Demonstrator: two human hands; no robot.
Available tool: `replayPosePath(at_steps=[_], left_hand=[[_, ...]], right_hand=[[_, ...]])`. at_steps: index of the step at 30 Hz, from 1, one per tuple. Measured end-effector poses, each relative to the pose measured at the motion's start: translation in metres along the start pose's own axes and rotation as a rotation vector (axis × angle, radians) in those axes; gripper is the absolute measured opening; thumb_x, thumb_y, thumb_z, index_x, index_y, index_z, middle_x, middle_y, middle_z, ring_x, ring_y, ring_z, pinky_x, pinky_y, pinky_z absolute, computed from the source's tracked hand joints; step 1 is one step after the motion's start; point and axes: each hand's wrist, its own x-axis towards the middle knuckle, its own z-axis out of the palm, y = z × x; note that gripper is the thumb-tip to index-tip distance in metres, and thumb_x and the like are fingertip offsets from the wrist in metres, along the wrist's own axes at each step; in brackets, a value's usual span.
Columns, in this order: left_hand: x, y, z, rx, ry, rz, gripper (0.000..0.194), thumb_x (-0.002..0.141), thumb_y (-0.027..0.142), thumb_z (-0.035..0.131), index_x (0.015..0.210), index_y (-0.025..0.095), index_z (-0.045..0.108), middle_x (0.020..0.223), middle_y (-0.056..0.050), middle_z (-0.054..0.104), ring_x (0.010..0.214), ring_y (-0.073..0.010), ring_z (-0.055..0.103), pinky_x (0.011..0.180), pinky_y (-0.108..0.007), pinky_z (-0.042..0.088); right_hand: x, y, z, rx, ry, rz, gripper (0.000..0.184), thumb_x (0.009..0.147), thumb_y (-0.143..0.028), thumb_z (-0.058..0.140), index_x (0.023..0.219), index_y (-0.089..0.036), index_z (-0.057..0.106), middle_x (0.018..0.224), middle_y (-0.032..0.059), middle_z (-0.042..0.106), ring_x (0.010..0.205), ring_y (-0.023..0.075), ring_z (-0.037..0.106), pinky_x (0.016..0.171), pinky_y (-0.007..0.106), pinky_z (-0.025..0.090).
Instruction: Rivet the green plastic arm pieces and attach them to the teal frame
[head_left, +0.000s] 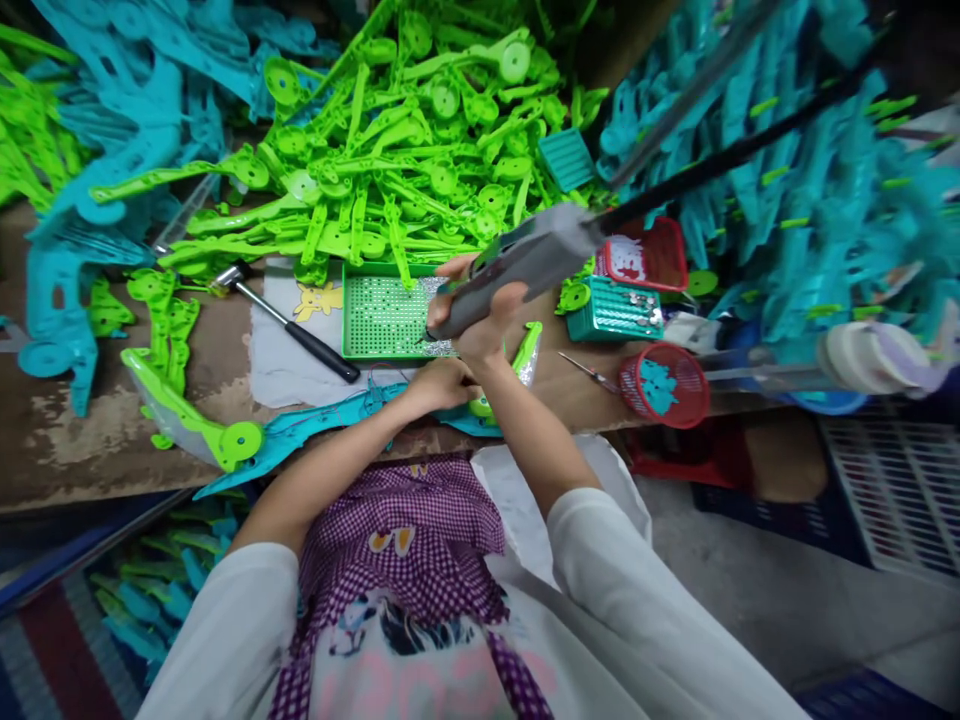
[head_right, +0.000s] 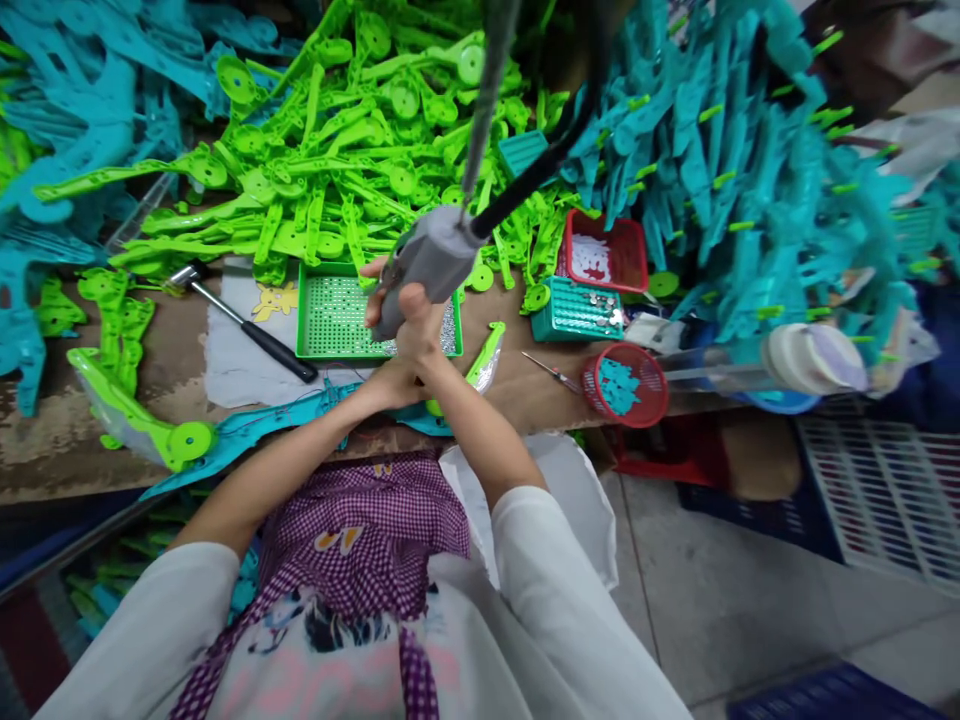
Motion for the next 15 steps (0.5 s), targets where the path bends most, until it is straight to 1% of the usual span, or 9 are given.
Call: replayPosePath(at_steps=[3,5,7,9,11,15], left_hand=[[0.0,0.003,-0.002,0.023,-0.013,-0.014,0.024,0.083,0.029,0.061,0.1,0.023,0.077,0.102,-0.004,0.077,0.091,-0.022,0.069,0.083,-0.033,0.05],[-0.001,0.004,-0.002,0.018,-0.006,-0.021,0.026,0.082,0.031,0.062,0.102,0.025,0.077,0.106,-0.003,0.076,0.092,-0.0207,0.069,0.083,-0.032,0.049],[-0.001,0.004,-0.002,0.011,-0.004,-0.029,0.028,0.082,0.032,0.062,0.104,0.025,0.077,0.106,-0.004,0.076,0.091,-0.0202,0.069,0.08,-0.031,0.048],[-0.002,0.004,-0.002,0.022,0.003,-0.031,0.028,0.081,0.031,0.061,0.104,0.024,0.077,0.103,-0.005,0.077,0.087,-0.0196,0.069,0.077,-0.031,0.047],[-0.004,0.006,-0.002,0.042,0.019,-0.009,0.029,0.081,0.032,0.06,0.104,0.024,0.077,0.101,-0.005,0.077,0.084,-0.0189,0.068,0.075,-0.03,0.046],[-0.008,0.013,-0.002,0.098,0.053,-0.008,0.035,0.082,0.046,0.063,0.106,0.026,0.077,0.096,-0.006,0.076,0.081,-0.0195,0.066,0.072,-0.031,0.044]], right_hand=[[-0.009,-0.038,-0.026,-0.116,0.021,-0.077,0.081,0.051,-0.101,0.034,0.077,-0.028,0.056,0.046,-0.0063,0.037,0.037,0.0137,0.043,0.039,0.03,0.039],[-0.026,-0.061,-0.049,-0.164,0.029,-0.158,0.075,0.055,-0.099,0.037,0.076,-0.03,0.055,0.047,-0.0062,0.038,0.035,0.0139,0.043,0.037,0.03,0.04],[-0.049,-0.074,-0.069,-0.165,0.052,-0.195,0.068,0.061,-0.095,0.042,0.075,-0.03,0.057,0.044,-0.0056,0.041,0.033,0.0139,0.041,0.035,0.03,0.038],[-0.069,-0.075,-0.084,-0.174,0.096,-0.154,0.067,0.062,-0.093,0.043,0.073,-0.029,0.06,0.042,-0.0042,0.044,0.032,0.0143,0.041,0.035,0.029,0.037],[-0.083,-0.07,-0.092,-0.191,0.138,-0.092,0.071,0.058,-0.095,0.044,0.072,-0.028,0.06,0.042,-0.0033,0.046,0.034,0.0146,0.043,0.037,0.03,0.038],[-0.092,-0.055,-0.1,-0.155,0.146,-0.065,0.076,0.05,-0.099,0.045,0.07,-0.027,0.057,0.04,-0.0043,0.045,0.033,0.0138,0.043,0.036,0.029,0.038]])
